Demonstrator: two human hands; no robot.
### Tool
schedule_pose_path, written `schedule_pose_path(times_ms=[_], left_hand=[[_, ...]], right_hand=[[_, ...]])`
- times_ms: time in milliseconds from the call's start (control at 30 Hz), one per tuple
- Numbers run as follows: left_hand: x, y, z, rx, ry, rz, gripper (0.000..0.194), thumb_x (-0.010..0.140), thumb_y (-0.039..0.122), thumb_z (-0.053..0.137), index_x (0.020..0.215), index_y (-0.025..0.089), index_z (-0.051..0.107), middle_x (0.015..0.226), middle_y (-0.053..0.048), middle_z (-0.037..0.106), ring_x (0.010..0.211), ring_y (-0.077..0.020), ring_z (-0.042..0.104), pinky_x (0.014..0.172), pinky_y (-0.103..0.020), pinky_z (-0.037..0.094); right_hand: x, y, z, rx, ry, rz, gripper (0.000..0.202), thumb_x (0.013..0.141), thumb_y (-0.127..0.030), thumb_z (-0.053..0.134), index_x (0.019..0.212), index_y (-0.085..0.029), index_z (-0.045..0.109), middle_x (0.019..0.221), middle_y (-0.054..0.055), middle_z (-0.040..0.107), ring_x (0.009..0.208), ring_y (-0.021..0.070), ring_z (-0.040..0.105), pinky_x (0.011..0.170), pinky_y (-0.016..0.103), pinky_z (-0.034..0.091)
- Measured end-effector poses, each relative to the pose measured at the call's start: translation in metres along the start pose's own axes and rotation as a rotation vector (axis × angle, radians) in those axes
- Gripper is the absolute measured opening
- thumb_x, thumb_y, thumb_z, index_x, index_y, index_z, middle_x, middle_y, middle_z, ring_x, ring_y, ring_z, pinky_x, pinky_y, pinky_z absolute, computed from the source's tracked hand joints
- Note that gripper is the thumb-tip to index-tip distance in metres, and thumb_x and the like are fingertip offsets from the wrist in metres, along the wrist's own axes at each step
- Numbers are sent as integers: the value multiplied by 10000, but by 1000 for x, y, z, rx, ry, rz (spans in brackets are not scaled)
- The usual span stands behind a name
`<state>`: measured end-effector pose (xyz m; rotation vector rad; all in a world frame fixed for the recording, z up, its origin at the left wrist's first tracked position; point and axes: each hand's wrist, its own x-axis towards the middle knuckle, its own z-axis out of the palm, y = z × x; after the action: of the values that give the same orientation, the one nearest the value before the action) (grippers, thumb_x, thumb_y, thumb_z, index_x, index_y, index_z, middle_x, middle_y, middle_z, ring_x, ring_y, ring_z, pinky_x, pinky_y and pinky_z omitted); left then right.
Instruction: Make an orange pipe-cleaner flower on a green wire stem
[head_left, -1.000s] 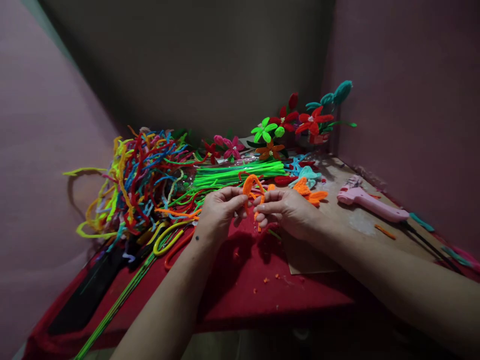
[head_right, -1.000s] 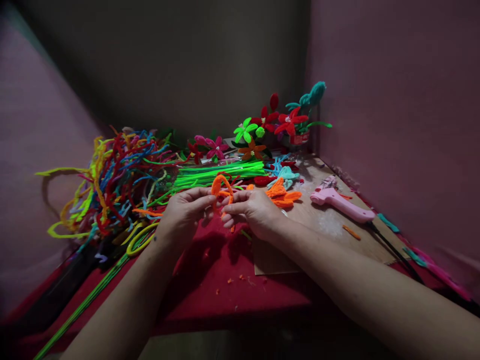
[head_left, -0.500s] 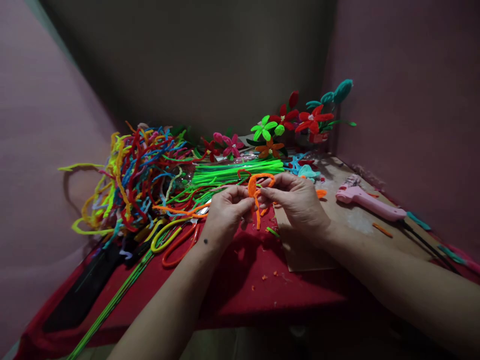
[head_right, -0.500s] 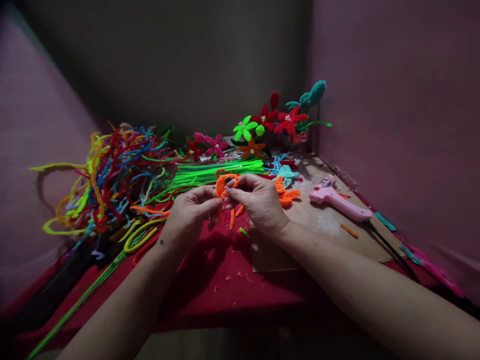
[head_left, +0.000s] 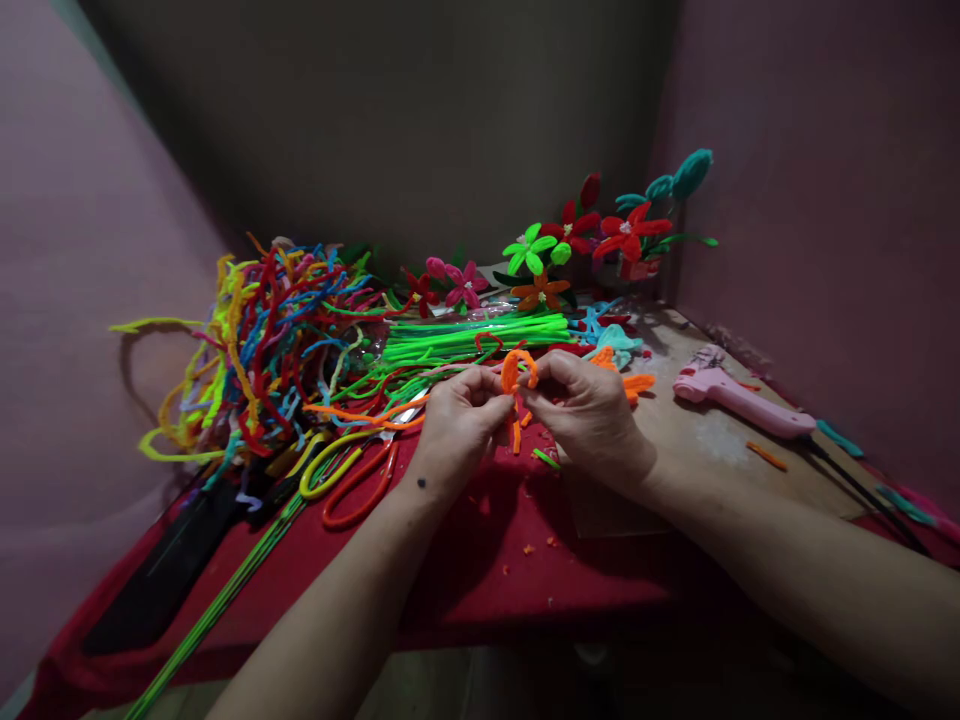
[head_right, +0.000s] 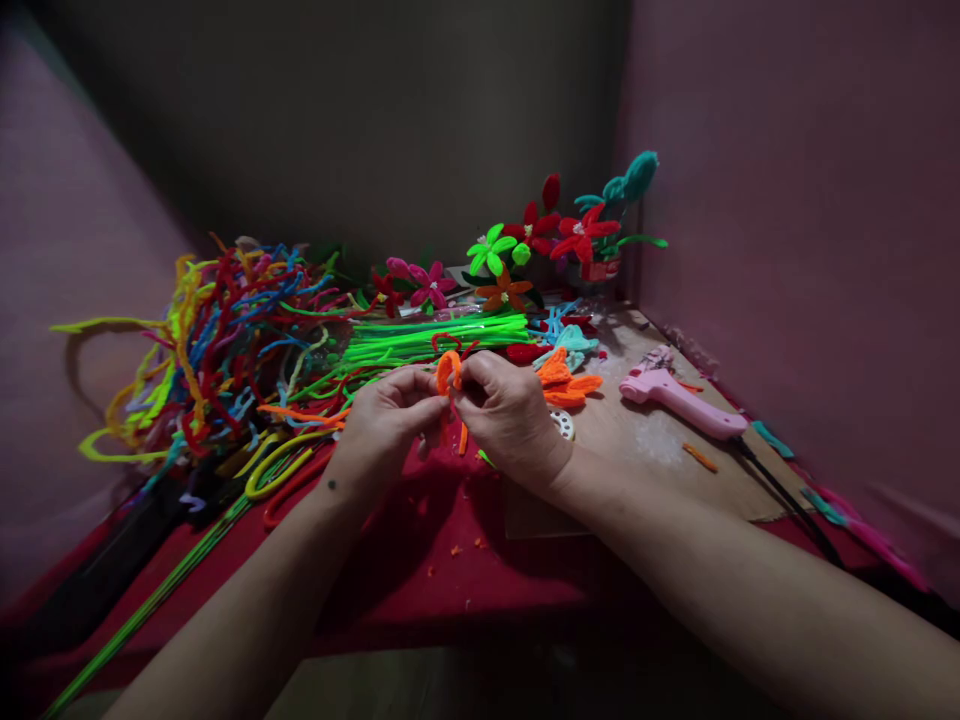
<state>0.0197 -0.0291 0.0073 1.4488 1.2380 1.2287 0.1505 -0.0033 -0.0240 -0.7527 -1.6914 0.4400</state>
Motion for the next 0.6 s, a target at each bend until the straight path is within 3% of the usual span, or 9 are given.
schedule_pose_path(times_ms=[233, 333, 467, 600], left_hand=[[1, -2, 3, 9, 60, 37, 73, 629, 75, 517, 642, 145, 502, 474, 60, 511, 333, -58, 444, 313, -162, 347], [0, -3, 5, -4, 49, 43, 85, 629, 81, 521, 675, 150, 504, 493, 65, 521, 344, -61, 461, 322, -161, 364], [-1, -5, 6, 7, 23, 37, 69, 659, 123, 545, 682, 159, 491, 445, 75, 496, 324, -74, 447, 310, -175, 355], [0, -6, 3, 16, -15, 3, 70, 661, 105, 548, 698, 150, 511, 433, 66, 507, 350, -77, 461, 344, -174, 362]], right_hand=[[0, -5, -1, -77, -14, -163, 130, 757, -69, 499, 674, -167, 519, 636, 3, 507, 588, 103, 454, 539, 235, 369], [-1, -6, 0, -67, -42, -160, 159, 737, -55, 499, 628, -172, 494, 624, -5, 495, 599, 103, 452, 555, 235, 368], [0, -5, 0, 43, -57, 44, 105, 709, -86, 539, 643, -168, 547, 633, -8, 529, 602, 106, 472, 584, 245, 389], [8, -5, -4, 332, -181, 414, 9, 673, -151, 601, 674, -149, 592, 646, -4, 570, 588, 109, 503, 572, 252, 412]])
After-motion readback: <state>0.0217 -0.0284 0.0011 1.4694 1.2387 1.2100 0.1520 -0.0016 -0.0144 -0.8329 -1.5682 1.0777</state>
